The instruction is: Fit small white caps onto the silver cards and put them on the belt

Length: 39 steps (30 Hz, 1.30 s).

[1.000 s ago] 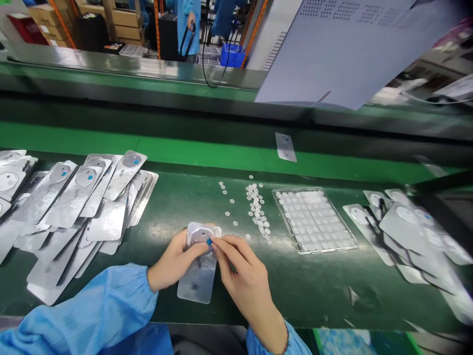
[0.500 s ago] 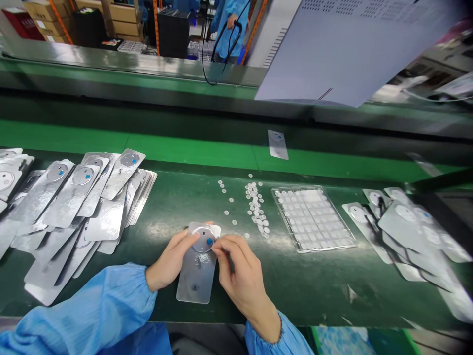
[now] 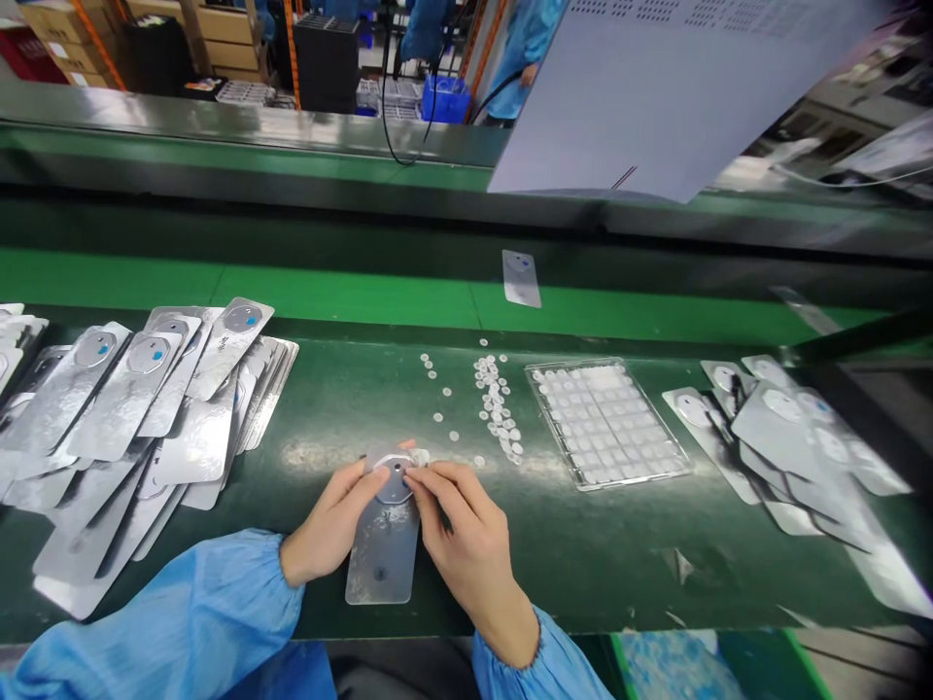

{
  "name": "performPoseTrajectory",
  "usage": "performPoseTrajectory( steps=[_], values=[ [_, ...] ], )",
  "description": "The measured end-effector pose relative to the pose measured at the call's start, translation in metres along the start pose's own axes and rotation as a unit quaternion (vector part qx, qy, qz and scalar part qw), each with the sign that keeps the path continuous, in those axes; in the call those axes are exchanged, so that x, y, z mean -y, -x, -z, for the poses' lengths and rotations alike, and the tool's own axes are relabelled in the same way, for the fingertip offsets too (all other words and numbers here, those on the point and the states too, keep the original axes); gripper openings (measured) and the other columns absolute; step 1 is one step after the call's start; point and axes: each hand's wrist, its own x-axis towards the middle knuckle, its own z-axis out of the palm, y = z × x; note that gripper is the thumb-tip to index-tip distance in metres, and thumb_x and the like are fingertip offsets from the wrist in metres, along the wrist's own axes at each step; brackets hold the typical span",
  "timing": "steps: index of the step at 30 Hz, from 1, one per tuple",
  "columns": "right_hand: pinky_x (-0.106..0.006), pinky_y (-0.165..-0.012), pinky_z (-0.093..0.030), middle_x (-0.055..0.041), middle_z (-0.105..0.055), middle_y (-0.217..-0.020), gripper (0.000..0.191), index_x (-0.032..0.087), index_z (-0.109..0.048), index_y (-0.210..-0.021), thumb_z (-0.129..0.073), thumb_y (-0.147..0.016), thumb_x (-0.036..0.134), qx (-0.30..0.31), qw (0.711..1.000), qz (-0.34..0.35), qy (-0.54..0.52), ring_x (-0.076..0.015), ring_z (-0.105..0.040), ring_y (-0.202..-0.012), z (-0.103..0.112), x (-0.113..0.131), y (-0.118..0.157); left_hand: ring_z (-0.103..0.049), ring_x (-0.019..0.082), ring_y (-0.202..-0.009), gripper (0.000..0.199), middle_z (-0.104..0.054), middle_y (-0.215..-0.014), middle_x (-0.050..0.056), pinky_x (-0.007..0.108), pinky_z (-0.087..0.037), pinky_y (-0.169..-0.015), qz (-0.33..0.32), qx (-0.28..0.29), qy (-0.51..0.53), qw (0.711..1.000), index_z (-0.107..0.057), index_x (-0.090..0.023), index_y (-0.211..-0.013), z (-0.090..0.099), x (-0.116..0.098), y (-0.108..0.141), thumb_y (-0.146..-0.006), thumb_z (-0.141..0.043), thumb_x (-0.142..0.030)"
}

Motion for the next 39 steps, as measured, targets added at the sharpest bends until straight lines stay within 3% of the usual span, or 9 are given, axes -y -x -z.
performPoseTrajectory(
  steps=[5,14,17,21,26,30,33,36,39],
  values=[
    [-0.028,-0.067,-0.054,-0.0061,-0.065,-0.094,0.019,0.022,-0.062,-0.103,-0.048,-0.106,0.010,0.021,0.999,-0.017,-0.036,-0.0177,-0.066,-0.080,0.000,0.001,0.000,-0.064,0.030,-0.126,0.050,-0.074,-0.132,0.008,0.035,-0.046,-0.109,-0.018,-0.007,0.015,1.000,-0.071,-0.020,-0.136,0.000,0.002,-0.002,-0.095,-0.069,-0.048],
    [-0.027,-0.061,-0.047,-0.0030,-0.056,-0.087,0.016,0.021,-0.064,-0.089,-0.061,-0.103,0.026,-0.105,0.927,-0.243,-0.267,-0.0167,-0.055,-0.076,0.019,-0.001,0.020,-0.075,0.036,-0.105,0.068,-0.081,-0.108,0.011,0.042,-0.060,-0.087,0.062,-0.030,0.140,0.988,-0.068,-0.019,-0.138,-0.002,-0.002,-0.005,-0.081,-0.081,-0.053],
    [-0.028,-0.060,-0.045,-0.0031,-0.058,-0.087,0.020,0.021,-0.068,-0.087,-0.074,-0.095,0.038,-0.163,0.887,-0.337,-0.269,-0.0156,-0.054,-0.072,0.066,-0.024,0.041,-0.077,0.037,-0.098,0.060,-0.081,-0.105,0.013,0.042,-0.061,-0.085,0.082,-0.069,0.139,0.985,-0.076,-0.015,-0.119,-0.007,-0.011,-0.003,-0.074,-0.086,-0.054],
    [-0.033,-0.057,-0.045,-0.0044,-0.054,-0.082,0.038,0.023,-0.067,-0.078,-0.088,-0.073,0.055,-0.293,0.823,-0.449,-0.189,-0.0183,-0.053,-0.068,0.163,-0.074,0.097,-0.078,0.036,-0.099,0.054,-0.080,-0.109,0.016,0.039,-0.063,-0.084,0.088,-0.104,0.105,0.985,-0.077,-0.013,-0.107,-0.010,-0.019,-0.001,-0.069,-0.092,-0.049],
    [-0.047,-0.059,-0.050,-0.0068,-0.055,-0.071,0.045,0.028,-0.058,-0.066,-0.064,-0.066,0.072,-0.260,0.804,-0.521,0.121,-0.0306,-0.059,-0.066,0.232,-0.115,0.179,-0.079,0.032,-0.091,0.065,-0.081,-0.104,0.014,0.031,-0.065,-0.073,0.123,-0.164,0.038,0.978,-0.073,-0.013,-0.110,-0.014,-0.023,-0.003,-0.059,-0.099,-0.045],
    [-0.061,-0.092,-0.047,-0.0177,-0.067,-0.088,0.033,0.022,-0.064,-0.071,-0.070,-0.063,0.054,-0.291,0.751,-0.526,0.272,-0.0438,-0.062,-0.098,0.230,-0.133,0.209,-0.079,0.031,-0.091,0.065,-0.082,-0.099,0.011,0.027,-0.064,-0.065,0.129,-0.217,0.008,0.968,-0.070,-0.017,-0.114,-0.013,-0.023,-0.009,-0.060,-0.097,-0.040],
    [-0.060,-0.091,-0.048,-0.0196,-0.070,-0.087,0.033,0.018,-0.069,-0.080,-0.058,-0.076,0.049,-0.288,0.732,-0.531,0.314,-0.0425,-0.065,-0.093,0.224,-0.136,0.203,-0.079,0.031,-0.081,0.064,-0.082,-0.088,0.007,0.027,-0.062,-0.056,0.144,-0.245,-0.010,0.959,-0.070,-0.019,-0.111,-0.009,-0.020,-0.014,-0.058,-0.096,-0.042],
    [-0.055,-0.093,-0.050,-0.0214,-0.071,-0.110,0.035,0.015,-0.071,-0.102,-0.051,-0.087,0.040,-0.320,0.774,-0.444,0.320,-0.0396,-0.065,-0.106,0.201,-0.122,0.167,-0.078,0.032,-0.085,0.067,-0.081,-0.092,0.006,0.030,-0.064,-0.061,0.096,-0.251,-0.001,0.963,-0.071,-0.020,-0.115,-0.014,-0.013,-0.017,-0.059,-0.094,-0.046],
    [-0.047,-0.092,-0.054,-0.0183,-0.067,-0.127,0.031,0.019,-0.069,-0.117,-0.059,-0.095,0.037,-0.318,0.877,-0.322,0.162,-0.0344,-0.063,-0.119,0.147,-0.084,0.114,-0.075,0.037,-0.107,0.069,-0.080,-0.113,0.010,0.039,-0.065,-0.079,0.050,-0.202,-0.002,0.978,-0.071,-0.018,-0.119,-0.038,-0.004,-0.023,-0.062,-0.092,-0.050]
  ],
)
